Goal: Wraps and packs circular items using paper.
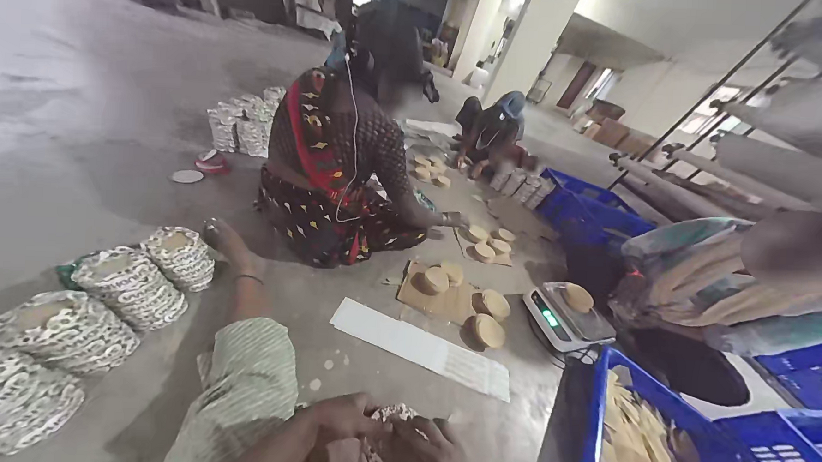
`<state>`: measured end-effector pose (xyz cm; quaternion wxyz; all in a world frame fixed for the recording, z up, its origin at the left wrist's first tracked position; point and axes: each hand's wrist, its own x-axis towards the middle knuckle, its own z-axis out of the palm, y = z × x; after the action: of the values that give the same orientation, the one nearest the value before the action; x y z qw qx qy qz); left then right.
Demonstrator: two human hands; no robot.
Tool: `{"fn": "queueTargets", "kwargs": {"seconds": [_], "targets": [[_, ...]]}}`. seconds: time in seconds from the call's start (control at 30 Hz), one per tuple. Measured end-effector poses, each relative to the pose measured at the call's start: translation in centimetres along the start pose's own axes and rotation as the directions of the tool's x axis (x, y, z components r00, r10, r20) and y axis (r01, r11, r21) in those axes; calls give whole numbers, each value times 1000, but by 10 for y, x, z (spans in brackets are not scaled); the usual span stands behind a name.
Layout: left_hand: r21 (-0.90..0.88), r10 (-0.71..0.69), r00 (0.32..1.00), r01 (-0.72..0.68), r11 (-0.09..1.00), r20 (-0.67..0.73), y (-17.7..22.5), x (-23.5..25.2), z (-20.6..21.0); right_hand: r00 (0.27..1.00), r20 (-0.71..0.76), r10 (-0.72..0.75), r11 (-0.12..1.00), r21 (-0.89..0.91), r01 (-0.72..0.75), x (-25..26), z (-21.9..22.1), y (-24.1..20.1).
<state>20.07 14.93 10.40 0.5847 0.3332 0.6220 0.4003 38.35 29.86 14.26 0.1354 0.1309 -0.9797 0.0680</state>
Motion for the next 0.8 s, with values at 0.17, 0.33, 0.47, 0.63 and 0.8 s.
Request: {"fn": "queueTargets", "kwargs": {"seconds": [0.17, 0.33, 0.47, 0.63, 0.8], "targets": [[312, -45, 878, 217, 925, -477, -16, 55, -9, 815, -132, 564, 810, 277, -516, -12, 90, 66], [720, 265, 767, 339, 605, -584, -77, 120, 11, 780, -58, 623, 764, 262, -590, -9, 119, 70], [597, -89, 860, 419, 684, -502, -58, 110, 37, 801, 389, 455, 852, 70, -519, 24, 111, 77], [677, -137, 863, 471, 566, -486, -48, 103, 10, 749, 572, 334, 906, 25, -423, 77, 143, 86], [755, -59, 932, 325, 570, -357, -49, 101, -10, 734, 574, 362, 868, 79, -490, 76, 152, 96]]}}
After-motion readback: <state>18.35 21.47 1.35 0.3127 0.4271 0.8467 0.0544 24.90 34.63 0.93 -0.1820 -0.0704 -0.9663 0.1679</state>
